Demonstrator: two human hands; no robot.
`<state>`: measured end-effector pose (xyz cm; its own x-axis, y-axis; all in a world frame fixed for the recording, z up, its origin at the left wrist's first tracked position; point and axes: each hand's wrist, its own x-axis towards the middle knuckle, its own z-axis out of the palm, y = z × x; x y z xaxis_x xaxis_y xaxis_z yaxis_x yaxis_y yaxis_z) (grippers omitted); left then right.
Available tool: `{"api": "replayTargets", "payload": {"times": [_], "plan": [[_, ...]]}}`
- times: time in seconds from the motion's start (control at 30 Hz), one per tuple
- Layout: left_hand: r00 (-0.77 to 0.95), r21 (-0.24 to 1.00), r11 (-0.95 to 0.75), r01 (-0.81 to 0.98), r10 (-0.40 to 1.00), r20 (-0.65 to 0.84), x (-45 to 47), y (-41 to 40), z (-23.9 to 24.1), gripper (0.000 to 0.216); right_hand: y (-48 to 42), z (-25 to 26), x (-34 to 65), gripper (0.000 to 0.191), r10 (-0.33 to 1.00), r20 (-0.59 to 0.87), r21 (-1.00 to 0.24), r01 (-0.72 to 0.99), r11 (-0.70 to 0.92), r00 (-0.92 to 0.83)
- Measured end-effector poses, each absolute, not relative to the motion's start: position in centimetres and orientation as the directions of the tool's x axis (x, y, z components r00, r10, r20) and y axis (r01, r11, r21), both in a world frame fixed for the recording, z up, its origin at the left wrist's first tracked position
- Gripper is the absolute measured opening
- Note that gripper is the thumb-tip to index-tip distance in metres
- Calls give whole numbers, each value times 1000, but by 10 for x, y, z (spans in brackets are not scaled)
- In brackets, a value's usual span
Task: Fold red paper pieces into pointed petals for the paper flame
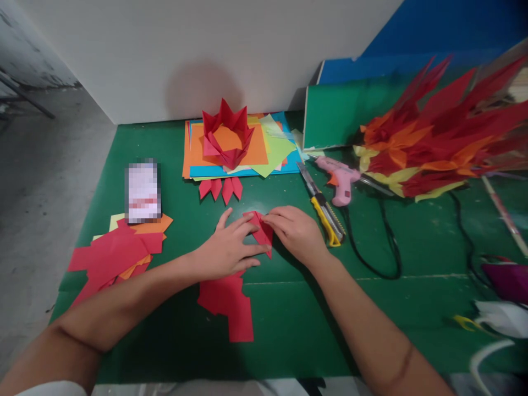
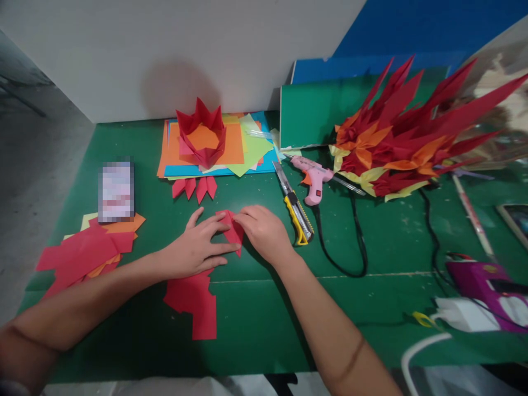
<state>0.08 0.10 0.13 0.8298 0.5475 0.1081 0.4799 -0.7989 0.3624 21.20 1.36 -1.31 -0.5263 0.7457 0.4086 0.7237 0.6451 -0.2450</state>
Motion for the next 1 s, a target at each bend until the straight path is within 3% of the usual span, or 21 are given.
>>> {"api": "replayTargets", "payload": {"times": [0.67,1.0], "plan": [[847,367,-806,465,526,81,1,3,2,31,15,-11,211,25,712,389,-214,694,687,-585],[835,365,-802,473,540,104,1,1,-1,33,13,-10,214,25,743,334,-283,691,666,-580]]}}
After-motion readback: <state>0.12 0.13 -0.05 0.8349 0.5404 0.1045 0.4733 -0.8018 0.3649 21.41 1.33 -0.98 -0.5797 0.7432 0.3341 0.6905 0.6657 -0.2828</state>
